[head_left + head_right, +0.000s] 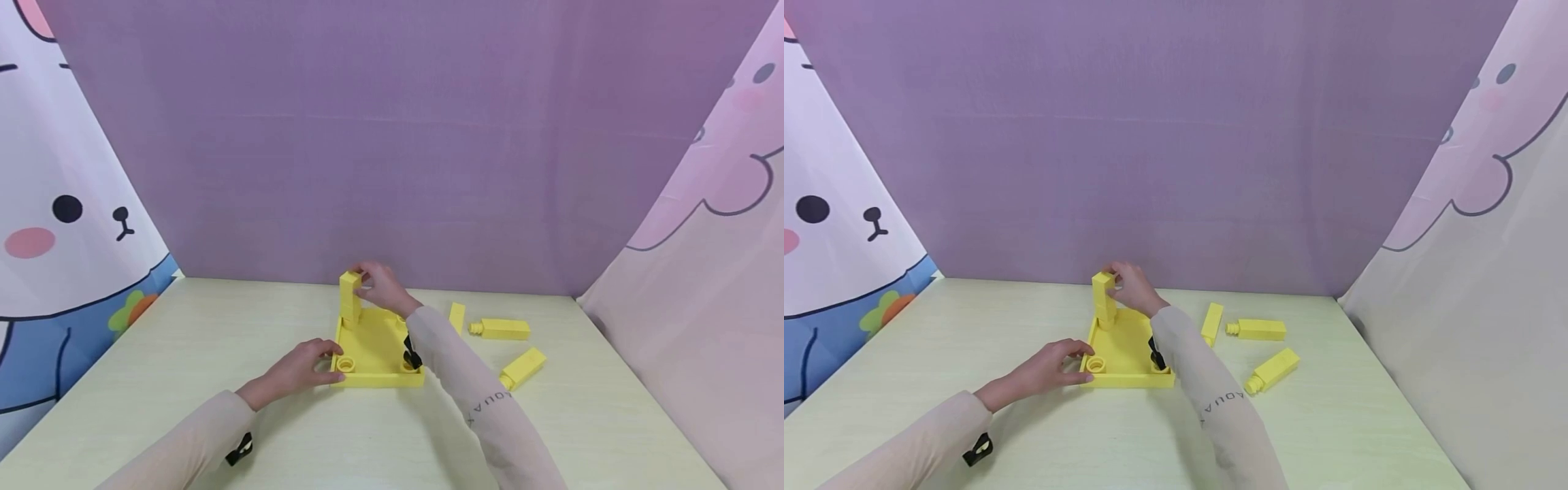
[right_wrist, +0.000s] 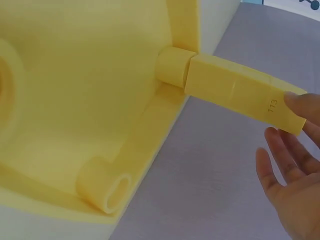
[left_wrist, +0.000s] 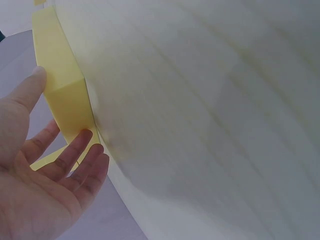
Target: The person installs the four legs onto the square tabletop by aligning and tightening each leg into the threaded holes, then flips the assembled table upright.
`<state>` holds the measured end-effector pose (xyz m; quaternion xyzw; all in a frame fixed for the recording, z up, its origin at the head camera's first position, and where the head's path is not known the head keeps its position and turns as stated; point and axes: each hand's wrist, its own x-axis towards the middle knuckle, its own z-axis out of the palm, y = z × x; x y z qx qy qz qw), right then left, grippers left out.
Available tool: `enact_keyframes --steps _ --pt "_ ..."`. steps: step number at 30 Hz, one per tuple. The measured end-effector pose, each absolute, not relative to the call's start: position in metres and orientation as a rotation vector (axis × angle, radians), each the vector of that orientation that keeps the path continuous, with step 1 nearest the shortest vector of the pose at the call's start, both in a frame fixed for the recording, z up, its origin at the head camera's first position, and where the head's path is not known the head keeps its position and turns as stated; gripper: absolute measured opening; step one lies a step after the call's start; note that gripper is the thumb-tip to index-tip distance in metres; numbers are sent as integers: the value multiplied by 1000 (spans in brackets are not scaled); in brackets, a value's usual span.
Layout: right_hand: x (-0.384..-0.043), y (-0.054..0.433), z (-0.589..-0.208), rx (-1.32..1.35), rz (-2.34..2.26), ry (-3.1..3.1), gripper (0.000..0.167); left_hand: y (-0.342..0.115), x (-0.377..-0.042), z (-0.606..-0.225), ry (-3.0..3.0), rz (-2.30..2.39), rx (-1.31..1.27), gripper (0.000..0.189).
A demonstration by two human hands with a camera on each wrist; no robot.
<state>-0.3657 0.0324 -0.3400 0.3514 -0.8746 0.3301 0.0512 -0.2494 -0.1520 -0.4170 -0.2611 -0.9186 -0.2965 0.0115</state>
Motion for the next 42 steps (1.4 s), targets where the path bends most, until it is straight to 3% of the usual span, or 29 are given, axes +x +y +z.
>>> enact_keyframes --steps 42 --pt "-365 25 -343 960 1041 -2715 34 -154 -249 -417 -2856 -905 -826 42"
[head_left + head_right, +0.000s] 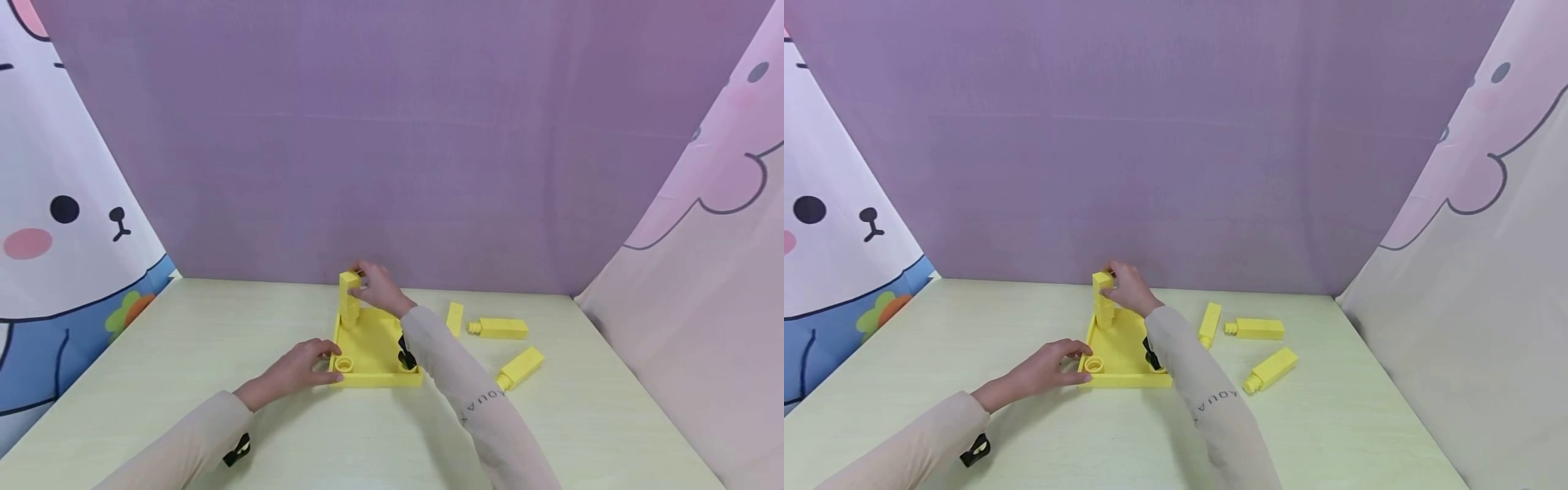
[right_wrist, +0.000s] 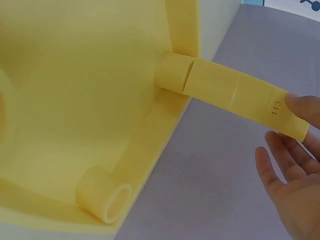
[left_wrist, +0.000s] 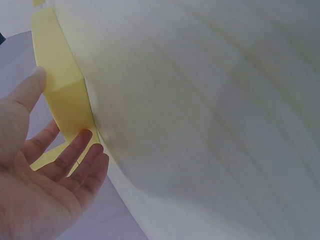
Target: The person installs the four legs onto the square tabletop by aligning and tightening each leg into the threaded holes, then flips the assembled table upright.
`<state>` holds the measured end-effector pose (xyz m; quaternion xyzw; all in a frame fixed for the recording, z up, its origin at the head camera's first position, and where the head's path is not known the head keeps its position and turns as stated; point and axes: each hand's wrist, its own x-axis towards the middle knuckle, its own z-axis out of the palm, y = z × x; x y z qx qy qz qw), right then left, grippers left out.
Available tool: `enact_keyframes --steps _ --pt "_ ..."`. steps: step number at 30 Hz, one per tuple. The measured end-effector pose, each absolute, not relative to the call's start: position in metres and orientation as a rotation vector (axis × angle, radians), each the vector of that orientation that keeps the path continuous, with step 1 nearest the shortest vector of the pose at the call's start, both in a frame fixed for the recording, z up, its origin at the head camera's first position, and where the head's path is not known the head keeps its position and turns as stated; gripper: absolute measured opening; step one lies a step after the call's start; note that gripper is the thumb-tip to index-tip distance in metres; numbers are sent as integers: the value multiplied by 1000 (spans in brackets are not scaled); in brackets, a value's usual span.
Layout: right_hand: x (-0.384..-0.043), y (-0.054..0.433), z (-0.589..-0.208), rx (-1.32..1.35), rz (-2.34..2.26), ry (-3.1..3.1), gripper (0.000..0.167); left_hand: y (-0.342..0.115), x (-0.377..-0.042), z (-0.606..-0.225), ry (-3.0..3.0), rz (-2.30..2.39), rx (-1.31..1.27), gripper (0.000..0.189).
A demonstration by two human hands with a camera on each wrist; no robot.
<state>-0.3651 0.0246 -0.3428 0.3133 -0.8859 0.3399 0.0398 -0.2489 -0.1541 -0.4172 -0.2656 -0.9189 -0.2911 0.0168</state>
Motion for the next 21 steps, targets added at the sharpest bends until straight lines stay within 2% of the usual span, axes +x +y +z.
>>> enact_keyframes --steps 12,21 --pt "-367 26 -346 972 1098 -2680 32 -154 -249 -417 -2873 -900 -809 43" --pt "-361 26 -352 859 1154 -2612 31 -155 -248 -415 -2830 -910 -842 42"
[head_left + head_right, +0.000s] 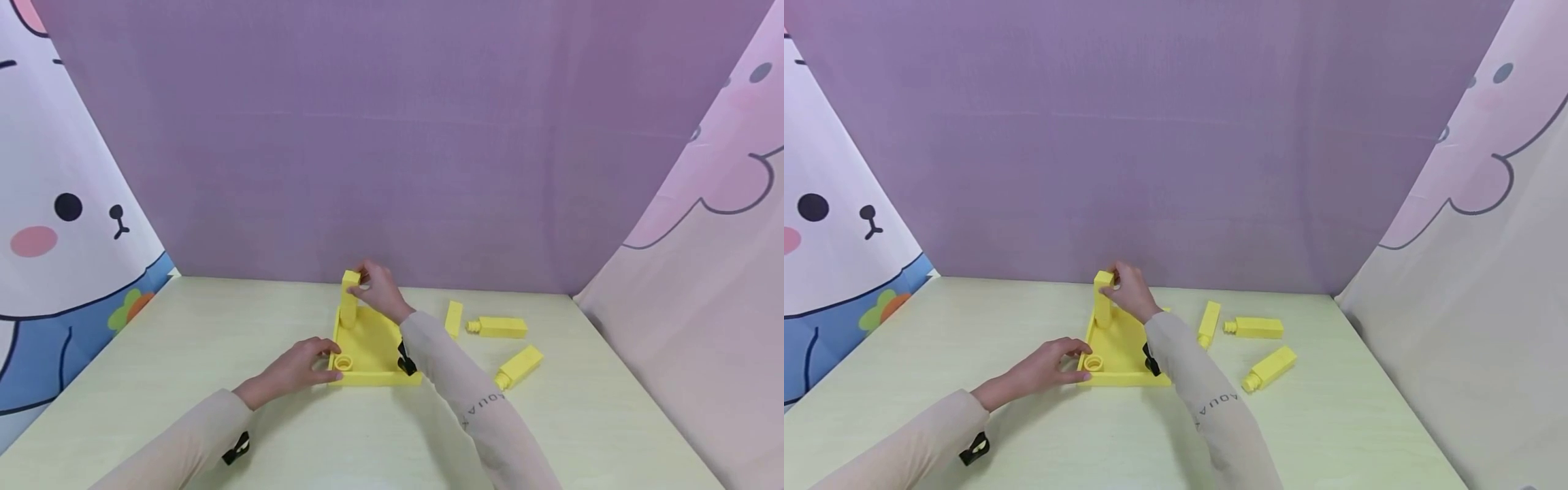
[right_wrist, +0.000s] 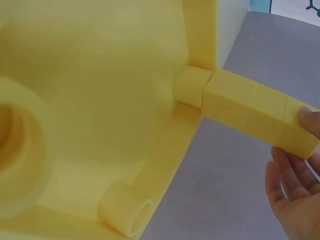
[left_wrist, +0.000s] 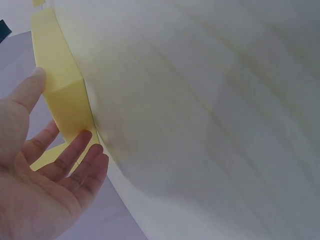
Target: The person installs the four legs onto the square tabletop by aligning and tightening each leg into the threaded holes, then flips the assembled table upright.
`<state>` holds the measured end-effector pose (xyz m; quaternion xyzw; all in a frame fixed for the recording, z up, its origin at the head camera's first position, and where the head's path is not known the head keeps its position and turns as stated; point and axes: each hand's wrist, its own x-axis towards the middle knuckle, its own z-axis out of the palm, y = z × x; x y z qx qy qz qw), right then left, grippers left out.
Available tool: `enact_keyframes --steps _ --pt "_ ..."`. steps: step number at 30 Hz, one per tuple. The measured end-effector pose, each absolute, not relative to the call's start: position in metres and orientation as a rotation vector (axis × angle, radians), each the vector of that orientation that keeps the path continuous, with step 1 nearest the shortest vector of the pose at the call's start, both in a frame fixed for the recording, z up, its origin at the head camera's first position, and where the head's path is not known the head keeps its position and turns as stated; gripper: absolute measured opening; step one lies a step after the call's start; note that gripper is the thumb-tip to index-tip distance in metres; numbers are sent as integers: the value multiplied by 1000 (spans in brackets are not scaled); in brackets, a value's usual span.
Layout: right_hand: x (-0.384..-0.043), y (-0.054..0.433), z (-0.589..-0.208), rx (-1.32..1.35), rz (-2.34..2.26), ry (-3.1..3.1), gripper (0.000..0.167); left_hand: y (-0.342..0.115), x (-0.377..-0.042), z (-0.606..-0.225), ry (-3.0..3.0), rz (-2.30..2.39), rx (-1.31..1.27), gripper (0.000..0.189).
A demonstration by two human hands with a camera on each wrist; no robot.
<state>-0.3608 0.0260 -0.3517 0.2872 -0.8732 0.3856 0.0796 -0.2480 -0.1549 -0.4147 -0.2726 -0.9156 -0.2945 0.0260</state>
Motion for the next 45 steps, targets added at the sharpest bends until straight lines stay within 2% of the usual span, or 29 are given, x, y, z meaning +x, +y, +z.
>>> enact_keyframes --steps 8,21,36,45 --pt "-359 26 -352 854 1117 -2604 32 -154 -248 -417 -2811 -883 -868 42" --pt "-364 29 -345 1033 1066 -2625 34 -154 -249 -418 -2807 -881 -884 42" --pt "-351 21 -352 775 982 -2603 33 -152 -247 -416 -2834 -908 -844 41" --pt "-357 24 -347 894 941 -2654 34 -153 -247 -417 -2839 -893 -843 41"
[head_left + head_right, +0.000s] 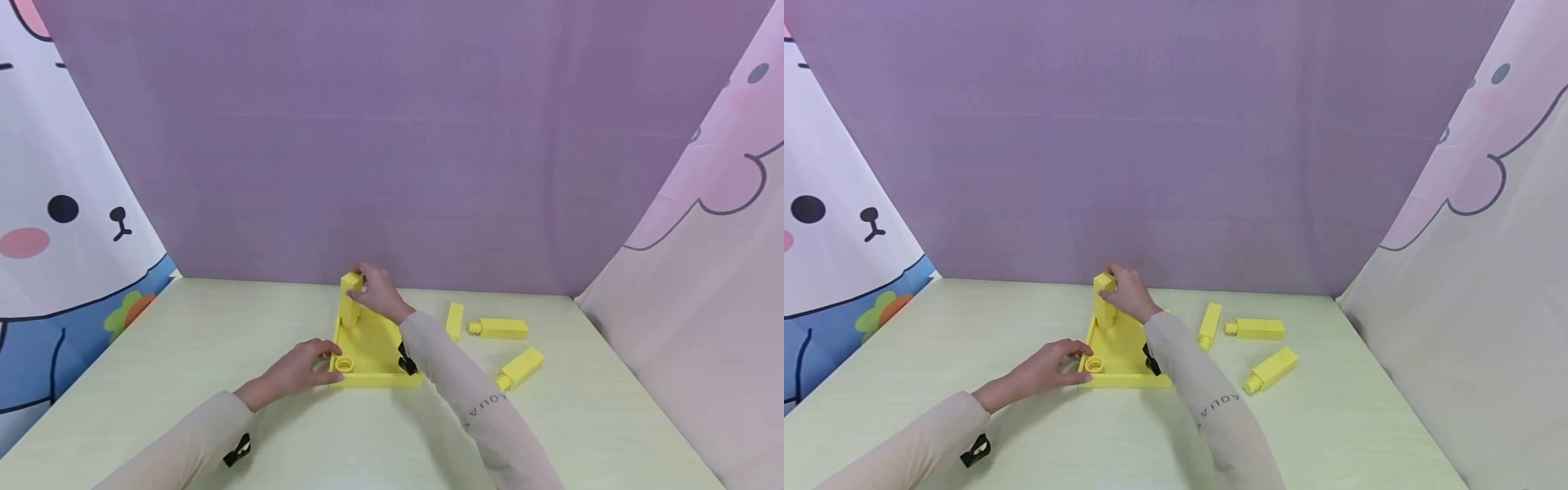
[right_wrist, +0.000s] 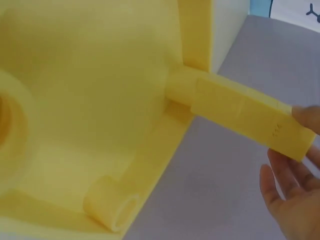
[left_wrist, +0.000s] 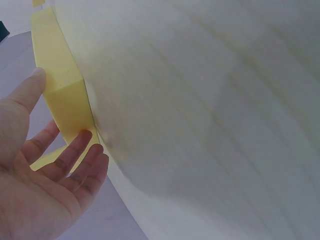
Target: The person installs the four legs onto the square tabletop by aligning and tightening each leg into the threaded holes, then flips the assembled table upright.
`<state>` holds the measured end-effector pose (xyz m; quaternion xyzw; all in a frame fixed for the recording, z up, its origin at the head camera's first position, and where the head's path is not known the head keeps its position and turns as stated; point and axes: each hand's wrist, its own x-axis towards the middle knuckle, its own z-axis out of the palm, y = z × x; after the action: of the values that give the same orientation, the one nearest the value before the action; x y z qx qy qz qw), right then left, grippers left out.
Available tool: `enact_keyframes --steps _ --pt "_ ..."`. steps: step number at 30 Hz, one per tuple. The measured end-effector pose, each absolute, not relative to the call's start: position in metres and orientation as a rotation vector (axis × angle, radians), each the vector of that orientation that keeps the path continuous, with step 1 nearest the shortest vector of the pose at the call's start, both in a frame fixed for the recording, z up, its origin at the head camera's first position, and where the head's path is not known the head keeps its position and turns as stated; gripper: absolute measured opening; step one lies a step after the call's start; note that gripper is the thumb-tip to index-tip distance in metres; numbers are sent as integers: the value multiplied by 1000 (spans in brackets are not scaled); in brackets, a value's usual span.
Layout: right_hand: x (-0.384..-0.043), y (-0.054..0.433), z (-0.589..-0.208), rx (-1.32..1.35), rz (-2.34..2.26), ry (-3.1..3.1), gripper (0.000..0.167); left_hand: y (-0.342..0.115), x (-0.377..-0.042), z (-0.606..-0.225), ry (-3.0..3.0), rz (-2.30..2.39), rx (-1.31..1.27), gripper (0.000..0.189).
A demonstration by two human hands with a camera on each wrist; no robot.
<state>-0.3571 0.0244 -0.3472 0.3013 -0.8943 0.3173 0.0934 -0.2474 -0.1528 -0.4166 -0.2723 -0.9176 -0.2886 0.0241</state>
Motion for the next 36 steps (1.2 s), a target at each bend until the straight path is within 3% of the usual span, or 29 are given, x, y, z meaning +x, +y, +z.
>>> enact_keyframes --steps 14,36 --pt "-370 30 -338 1096 906 -2764 37 -154 -247 -415 -2863 -888 -826 41" --pt "-355 19 -349 898 940 -2627 36 -155 -248 -414 -2826 -887 -868 42"
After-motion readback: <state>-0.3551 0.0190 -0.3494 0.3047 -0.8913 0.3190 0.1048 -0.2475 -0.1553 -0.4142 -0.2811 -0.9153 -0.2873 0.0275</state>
